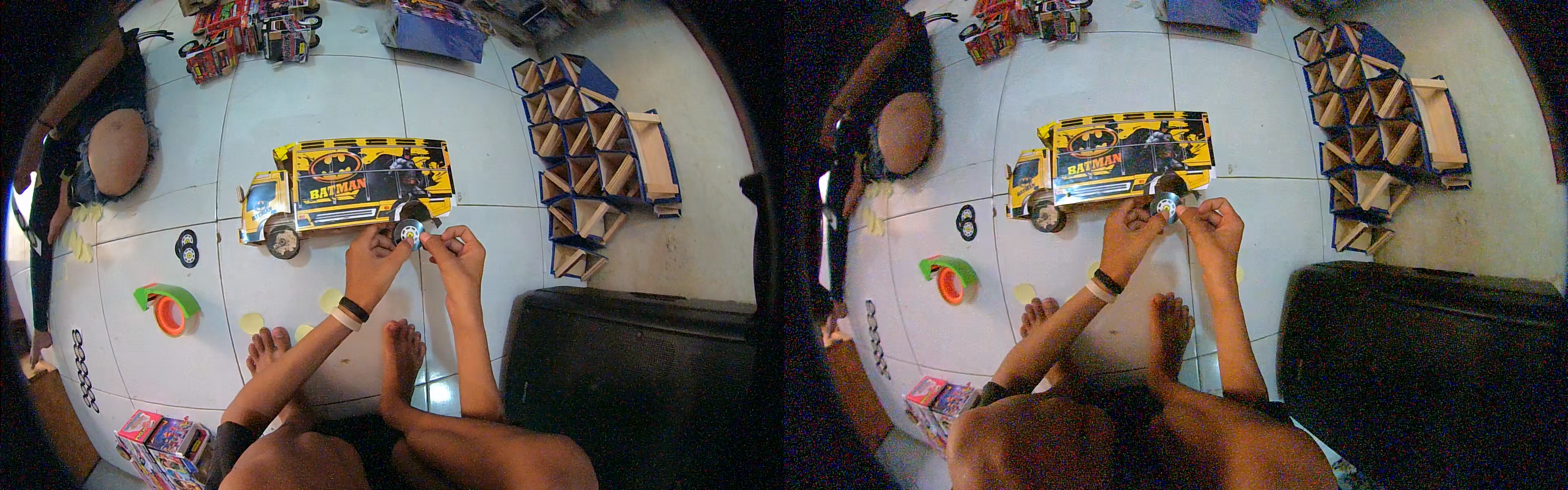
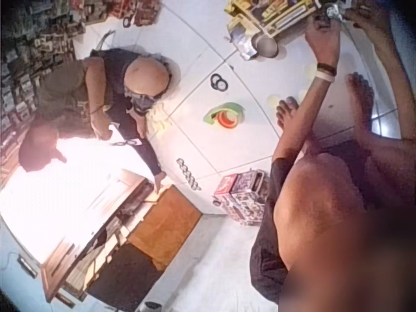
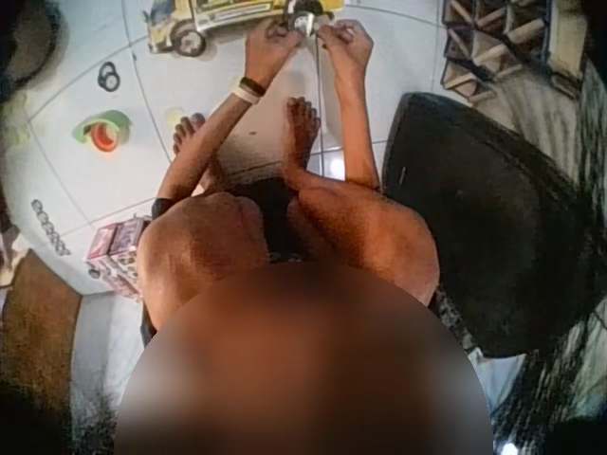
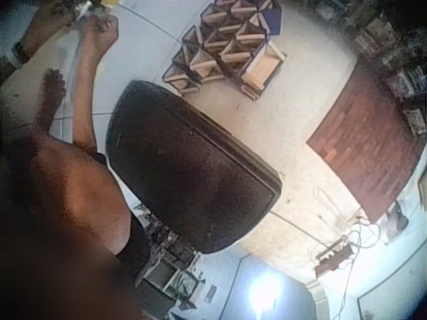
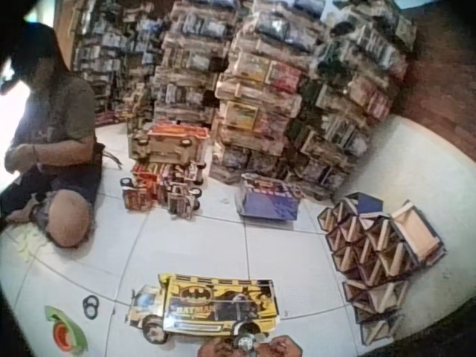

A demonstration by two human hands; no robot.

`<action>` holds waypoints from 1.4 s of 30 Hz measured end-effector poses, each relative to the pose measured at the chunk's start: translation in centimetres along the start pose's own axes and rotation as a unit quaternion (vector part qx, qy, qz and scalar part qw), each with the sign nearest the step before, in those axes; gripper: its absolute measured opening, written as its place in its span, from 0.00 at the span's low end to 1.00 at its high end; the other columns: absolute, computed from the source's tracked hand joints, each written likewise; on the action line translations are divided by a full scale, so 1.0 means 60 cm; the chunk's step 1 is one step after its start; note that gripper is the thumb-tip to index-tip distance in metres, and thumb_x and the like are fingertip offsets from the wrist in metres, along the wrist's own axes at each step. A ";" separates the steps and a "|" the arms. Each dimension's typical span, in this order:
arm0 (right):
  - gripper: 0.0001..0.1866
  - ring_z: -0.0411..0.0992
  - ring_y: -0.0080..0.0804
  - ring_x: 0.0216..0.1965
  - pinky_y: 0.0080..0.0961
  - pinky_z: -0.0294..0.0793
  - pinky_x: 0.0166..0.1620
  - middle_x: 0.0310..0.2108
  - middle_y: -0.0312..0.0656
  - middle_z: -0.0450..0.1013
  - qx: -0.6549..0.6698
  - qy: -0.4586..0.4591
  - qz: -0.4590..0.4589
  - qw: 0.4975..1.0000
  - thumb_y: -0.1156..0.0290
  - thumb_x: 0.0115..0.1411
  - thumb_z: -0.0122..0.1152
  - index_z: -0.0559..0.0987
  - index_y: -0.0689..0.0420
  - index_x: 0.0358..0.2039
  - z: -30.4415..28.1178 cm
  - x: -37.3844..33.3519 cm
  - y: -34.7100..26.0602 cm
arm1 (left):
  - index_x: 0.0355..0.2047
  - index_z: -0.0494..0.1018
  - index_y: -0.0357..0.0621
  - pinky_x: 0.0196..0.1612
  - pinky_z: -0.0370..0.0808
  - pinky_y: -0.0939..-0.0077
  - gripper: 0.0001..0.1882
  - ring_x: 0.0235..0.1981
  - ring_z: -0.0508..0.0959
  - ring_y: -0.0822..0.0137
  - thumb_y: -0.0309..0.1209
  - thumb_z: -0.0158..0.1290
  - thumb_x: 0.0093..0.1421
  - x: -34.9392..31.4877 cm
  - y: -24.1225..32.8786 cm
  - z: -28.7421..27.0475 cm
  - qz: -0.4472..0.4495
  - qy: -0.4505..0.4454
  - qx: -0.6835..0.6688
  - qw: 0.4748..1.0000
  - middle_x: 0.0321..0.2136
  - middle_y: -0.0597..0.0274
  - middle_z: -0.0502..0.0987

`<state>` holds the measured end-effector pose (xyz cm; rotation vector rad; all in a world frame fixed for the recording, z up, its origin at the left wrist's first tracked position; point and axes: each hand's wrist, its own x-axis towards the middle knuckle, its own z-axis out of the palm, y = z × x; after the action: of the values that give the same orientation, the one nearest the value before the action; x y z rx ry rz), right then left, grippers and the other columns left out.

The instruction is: The person assembles cardboard toy trucks by attaching circular wheel stickers to the wheel hubs. They handle multiple truck bodies, including a red truck and a yellow Batman-themed truck, applying stickers to each wheel position.

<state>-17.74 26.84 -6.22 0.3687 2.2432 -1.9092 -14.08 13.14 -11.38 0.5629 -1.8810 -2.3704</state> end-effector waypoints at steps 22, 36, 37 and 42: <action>0.16 0.73 0.20 0.28 0.16 0.72 0.31 0.28 0.38 0.76 0.014 0.050 -0.029 0.998 0.77 0.55 0.72 0.71 0.58 0.35 0.013 -0.008 -0.002 | 0.35 0.78 0.35 0.25 0.70 0.83 0.12 0.21 0.75 0.79 0.29 0.66 0.55 0.017 -0.005 0.009 -0.008 0.031 -0.030 0.999 0.21 0.67 0.78; 0.20 0.76 0.23 0.29 0.21 0.78 0.31 0.31 0.38 0.78 0.188 -0.046 0.144 0.970 0.65 0.58 0.72 0.75 0.60 0.46 0.008 -0.004 0.022 | 0.41 0.76 0.36 0.32 0.74 0.82 0.12 0.27 0.76 0.78 0.25 0.63 0.57 0.012 0.006 -0.010 -0.065 -0.045 -0.102 0.992 0.24 0.67 0.77; 0.20 0.76 0.23 0.29 0.21 0.77 0.31 0.30 0.38 0.78 0.188 -0.034 0.162 0.968 0.64 0.58 0.72 0.75 0.59 0.45 0.009 -0.003 0.022 | 0.42 0.76 0.36 0.33 0.74 0.82 0.13 0.28 0.77 0.77 0.24 0.63 0.58 0.010 0.008 -0.012 -0.060 -0.045 -0.097 0.992 0.25 0.67 0.77; 0.20 0.75 0.22 0.27 0.19 0.74 0.28 0.30 0.36 0.77 0.083 -0.008 0.133 0.988 0.62 0.55 0.75 0.74 0.56 0.41 0.038 0.015 0.019 | 0.46 0.75 0.35 0.37 0.75 0.80 0.15 0.31 0.77 0.76 0.23 0.61 0.58 0.000 0.008 -0.016 -0.046 -0.056 -0.093 0.993 0.31 0.64 0.78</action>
<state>-18.30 24.82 -7.95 0.6397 1.9161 -1.9505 -13.87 12.16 -11.12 0.5202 -1.6815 -2.6529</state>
